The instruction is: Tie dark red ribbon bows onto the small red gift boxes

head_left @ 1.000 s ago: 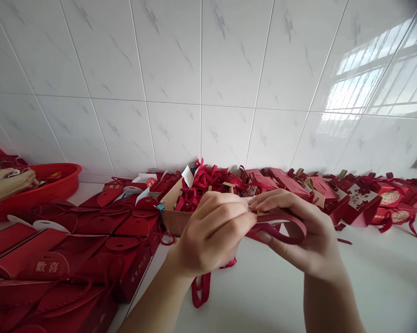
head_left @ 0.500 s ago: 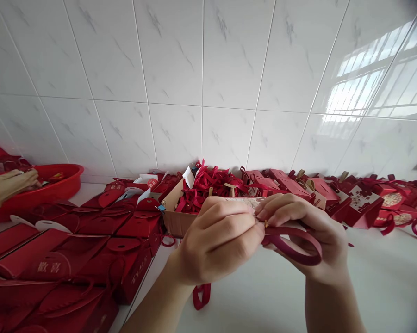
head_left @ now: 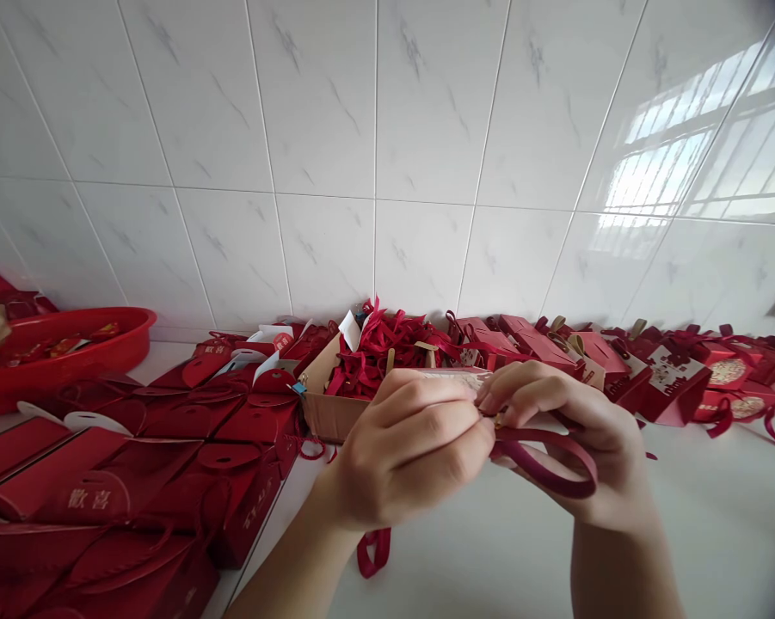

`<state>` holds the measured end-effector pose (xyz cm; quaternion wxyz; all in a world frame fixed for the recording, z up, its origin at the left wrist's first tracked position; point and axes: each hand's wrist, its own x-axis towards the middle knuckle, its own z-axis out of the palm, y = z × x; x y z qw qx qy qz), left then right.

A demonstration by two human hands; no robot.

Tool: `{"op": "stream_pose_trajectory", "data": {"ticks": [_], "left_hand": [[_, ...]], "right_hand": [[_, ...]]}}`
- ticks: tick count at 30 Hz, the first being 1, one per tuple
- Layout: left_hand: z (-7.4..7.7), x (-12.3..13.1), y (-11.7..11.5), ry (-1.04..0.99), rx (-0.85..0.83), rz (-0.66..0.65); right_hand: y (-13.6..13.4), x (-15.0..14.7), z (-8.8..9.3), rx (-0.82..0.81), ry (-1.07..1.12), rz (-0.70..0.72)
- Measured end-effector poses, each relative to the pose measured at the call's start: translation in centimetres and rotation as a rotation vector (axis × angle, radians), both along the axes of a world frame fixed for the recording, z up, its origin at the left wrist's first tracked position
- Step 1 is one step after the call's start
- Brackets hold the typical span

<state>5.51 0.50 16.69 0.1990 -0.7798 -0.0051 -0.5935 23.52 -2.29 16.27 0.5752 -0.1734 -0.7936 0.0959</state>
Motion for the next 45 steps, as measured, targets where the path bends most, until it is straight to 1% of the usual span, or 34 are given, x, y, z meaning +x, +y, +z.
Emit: {"op": "stream_pose_trajectory", "data": {"ticks": [3,6,10,13,16,19,22,27,31,35,41,45], "left_hand": [[-0.2,0.1,0.2,0.019,-0.024,-0.023],[-0.5,0.2,0.3,0.057,-0.123,-0.045],[-0.7,0.5,0.0,0.070,-0.292,-0.027],[-0.5,0.4,-0.5,0.053,-0.467,-0.002],[-0.3,0.1,-0.9,0.125,-0.656,0.013],[-0.3,-0.3,-1.0,0.204,-0.752,-0.029],[-0.3,-0.4,-0.9,0.199,-0.770,-0.064],[-0.3,-0.1,-0.7,0.163,-0.701,-0.088],[-0.3,-0.1,-0.7,0.157,-0.706,-0.101],[-0.2,-0.2,-0.8,0.160,-0.741,-0.079],[-0.4,-0.1,-0.7,0.088,-0.729,-0.013],[-0.4,0.0,-0.5,0.061,-0.696,-0.030]], "right_hand": [[0.0,0.3,0.1,-0.014,-0.018,0.000],[0.2,0.7,0.2,-0.018,-0.034,-0.009],[0.6,1.2,0.3,-0.019,-0.050,-0.059],[1.0,1.3,0.2,-0.039,-0.058,-0.074],[1.2,1.3,0.1,-0.079,-0.091,-0.054],[1.3,1.1,0.0,-0.102,-0.110,-0.020],[1.4,0.9,0.0,-0.097,-0.096,-0.014],[1.5,0.8,-0.2,-0.085,-0.067,-0.015],[1.5,0.8,-0.2,-0.084,-0.059,-0.029],[1.6,0.7,-0.1,-0.073,-0.064,-0.019],[1.6,0.6,-0.1,-0.071,-0.045,-0.044],[1.5,0.4,-0.1,-0.101,-0.023,-0.041]]}}
